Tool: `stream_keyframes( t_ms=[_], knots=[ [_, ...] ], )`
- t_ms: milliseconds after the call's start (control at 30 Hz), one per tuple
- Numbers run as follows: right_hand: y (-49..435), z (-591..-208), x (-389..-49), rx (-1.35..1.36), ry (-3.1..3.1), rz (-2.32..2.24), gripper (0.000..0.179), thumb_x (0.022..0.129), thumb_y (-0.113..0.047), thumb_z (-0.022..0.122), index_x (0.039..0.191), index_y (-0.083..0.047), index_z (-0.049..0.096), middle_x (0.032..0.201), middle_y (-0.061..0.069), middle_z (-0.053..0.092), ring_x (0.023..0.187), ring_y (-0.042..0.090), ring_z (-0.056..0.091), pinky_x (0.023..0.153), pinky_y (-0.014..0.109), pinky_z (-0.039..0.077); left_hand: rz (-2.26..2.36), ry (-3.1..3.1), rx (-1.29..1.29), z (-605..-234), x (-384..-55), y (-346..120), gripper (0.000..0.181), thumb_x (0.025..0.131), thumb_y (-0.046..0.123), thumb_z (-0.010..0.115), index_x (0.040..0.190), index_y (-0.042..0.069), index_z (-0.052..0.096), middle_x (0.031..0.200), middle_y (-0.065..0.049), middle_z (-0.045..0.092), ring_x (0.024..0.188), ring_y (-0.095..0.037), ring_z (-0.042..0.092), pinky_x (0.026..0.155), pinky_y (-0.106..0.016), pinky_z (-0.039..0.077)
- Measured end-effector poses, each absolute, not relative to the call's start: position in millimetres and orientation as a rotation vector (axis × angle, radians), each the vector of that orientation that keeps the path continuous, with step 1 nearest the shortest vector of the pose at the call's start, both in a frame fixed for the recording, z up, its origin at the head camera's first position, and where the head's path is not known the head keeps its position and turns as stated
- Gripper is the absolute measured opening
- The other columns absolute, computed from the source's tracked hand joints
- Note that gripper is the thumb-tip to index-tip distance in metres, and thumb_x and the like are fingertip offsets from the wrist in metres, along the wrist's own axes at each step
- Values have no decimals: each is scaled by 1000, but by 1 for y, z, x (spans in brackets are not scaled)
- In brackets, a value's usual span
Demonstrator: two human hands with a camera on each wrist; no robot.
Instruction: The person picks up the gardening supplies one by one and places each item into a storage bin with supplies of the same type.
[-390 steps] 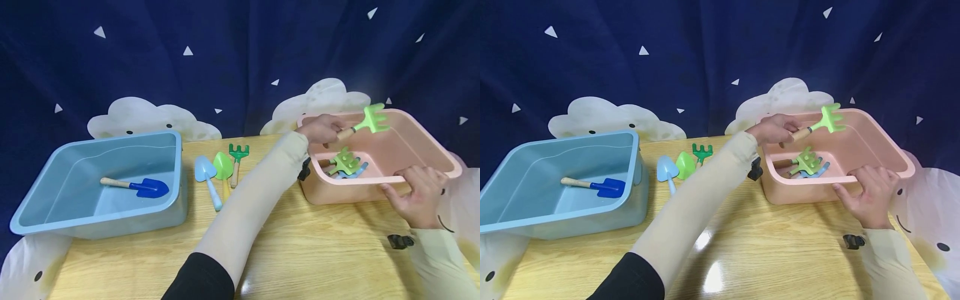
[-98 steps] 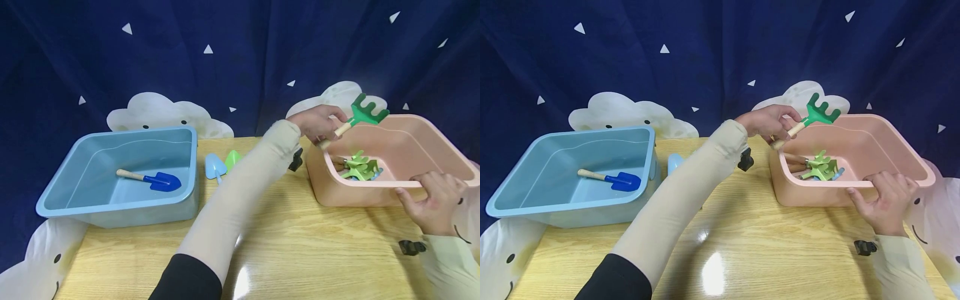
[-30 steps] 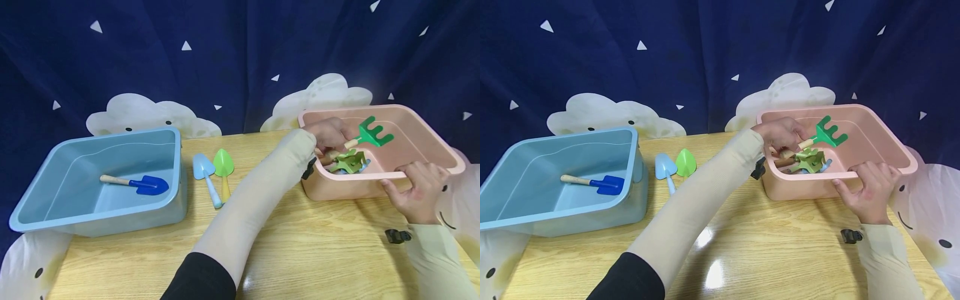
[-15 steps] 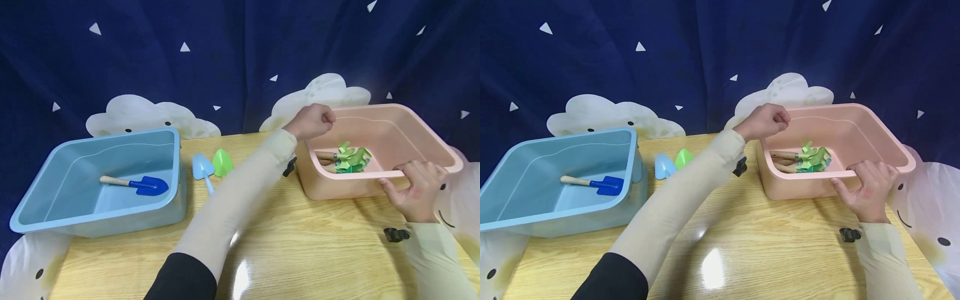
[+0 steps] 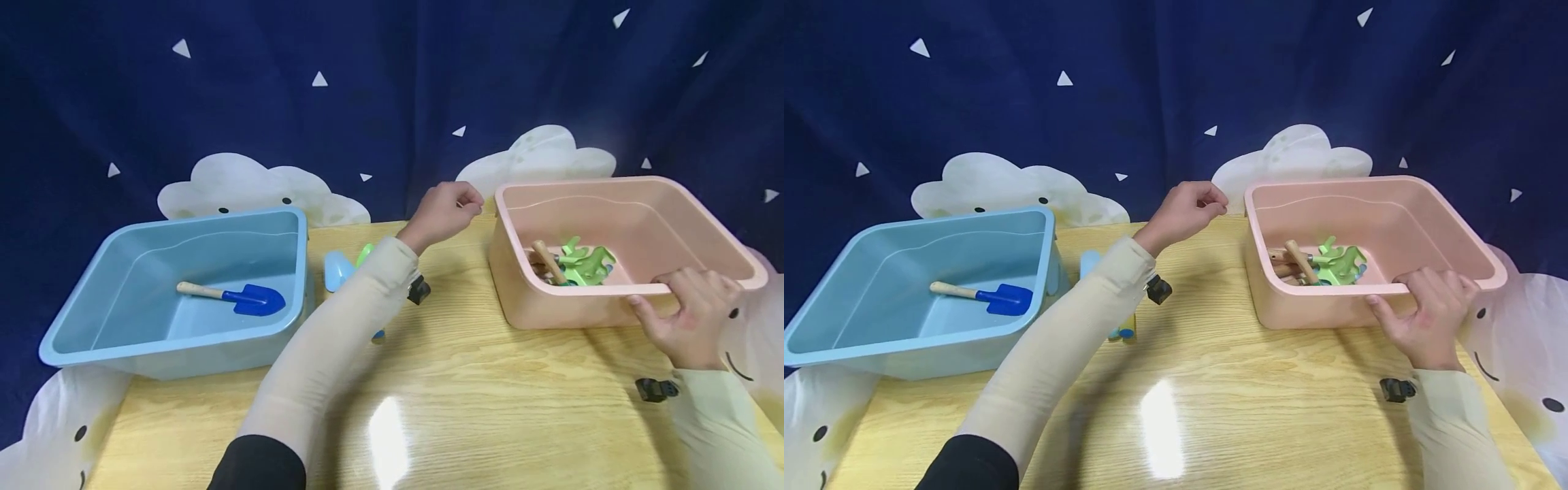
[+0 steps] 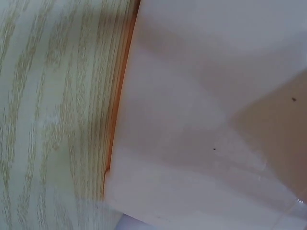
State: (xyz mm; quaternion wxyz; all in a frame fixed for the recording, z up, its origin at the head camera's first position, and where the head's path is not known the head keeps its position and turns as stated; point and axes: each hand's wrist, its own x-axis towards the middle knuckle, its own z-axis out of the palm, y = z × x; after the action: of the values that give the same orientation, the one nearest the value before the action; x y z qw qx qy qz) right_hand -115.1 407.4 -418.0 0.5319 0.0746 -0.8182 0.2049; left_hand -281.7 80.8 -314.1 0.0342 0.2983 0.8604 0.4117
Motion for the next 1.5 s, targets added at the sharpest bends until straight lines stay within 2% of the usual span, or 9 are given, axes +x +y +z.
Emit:
stream_keyframes(
  t_ms=[233, 400, 533, 667, 800, 1133, 1300, 1500],
  knots=[
    [407, -419, -114, 184, -1937, 498, 75, 65, -70, 61, 66, 5, 58, 62, 21, 50, 66, 39, 35, 95, 41, 22, 1333, 2619, 818, -330, -270, 54, 11, 86, 22, 59, 93, 17, 67, 95, 4, 68, 84, -9, 63, 72, -21, 47],
    [405, -419, -115, 187, -1922, 508, 76, 65, -70, 61, 65, 5, 58, 61, 21, 50, 65, 40, 34, 95, 40, 22, 1255, 2722, 788, -340, -252, 31, 13, 89, 23, 53, 91, 20, 66, 89, 7, 68, 77, -8, 62, 69, -23, 46],
    [403, -417, -116, 184, -1925, 513, 76, 65, -70, 62, 65, 5, 57, 62, 21, 50, 66, 40, 34, 96, 39, 22, 1089, 2889, 945, -353, -228, 12, 17, 89, 19, 50, 93, 18, 66, 91, 7, 68, 83, -11, 60, 74, -24, 46],
    [400, -415, -117, 186, -1942, 518, 74, 66, -69, 62, 66, 5, 58, 63, 21, 50, 67, 41, 35, 96, 37, 22, 906, 3013, 1155, -371, -201, -12, 19, 88, 18, 52, 101, 16, 66, 103, 5, 66, 100, -14, 56, 85, -26, 46],
    [398, -414, -116, 179, -1946, 521, 71, 66, -66, 64, 66, 5, 58, 63, 21, 50, 68, 39, 37, 95, 35, 23, 790, 3082, 1331, -388, -182, -33, 22, 87, 18, 52, 106, 16, 63, 111, 4, 62, 109, -15, 53, 92, -26, 44],
    [399, -412, -110, 164, -1970, 486, 72, 69, -66, 60, 67, 6, 57, 64, 24, 50, 66, 41, 34, 96, 37, 23, 658, 3093, 1451, -401, -161, -53, 24, 86, 19, 52, 108, 14, 61, 115, 1, 58, 112, -16, 50, 97, -26, 39],
    [401, -414, -111, 164, -1973, 496, 72, 68, -65, 61, 68, 7, 58, 65, 24, 50, 67, 41, 34, 96, 34, 22, 767, 3043, 1649, -393, -148, -58, 20, 85, 15, 52, 103, 13, 61, 114, -1, 59, 112, -16, 50, 100, -25, 38],
    [402, -413, -112, 180, -1996, 486, 73, 69, -66, 60, 69, 6, 59, 66, 24, 51, 67, 41, 35, 90, 43, 26, 804, 3045, 1818, -378, -133, -69, 21, 85, 12, 49, 102, 11, 62, 114, -3, 59, 112, -18, 51, 100, -27, 40]
  ],
)
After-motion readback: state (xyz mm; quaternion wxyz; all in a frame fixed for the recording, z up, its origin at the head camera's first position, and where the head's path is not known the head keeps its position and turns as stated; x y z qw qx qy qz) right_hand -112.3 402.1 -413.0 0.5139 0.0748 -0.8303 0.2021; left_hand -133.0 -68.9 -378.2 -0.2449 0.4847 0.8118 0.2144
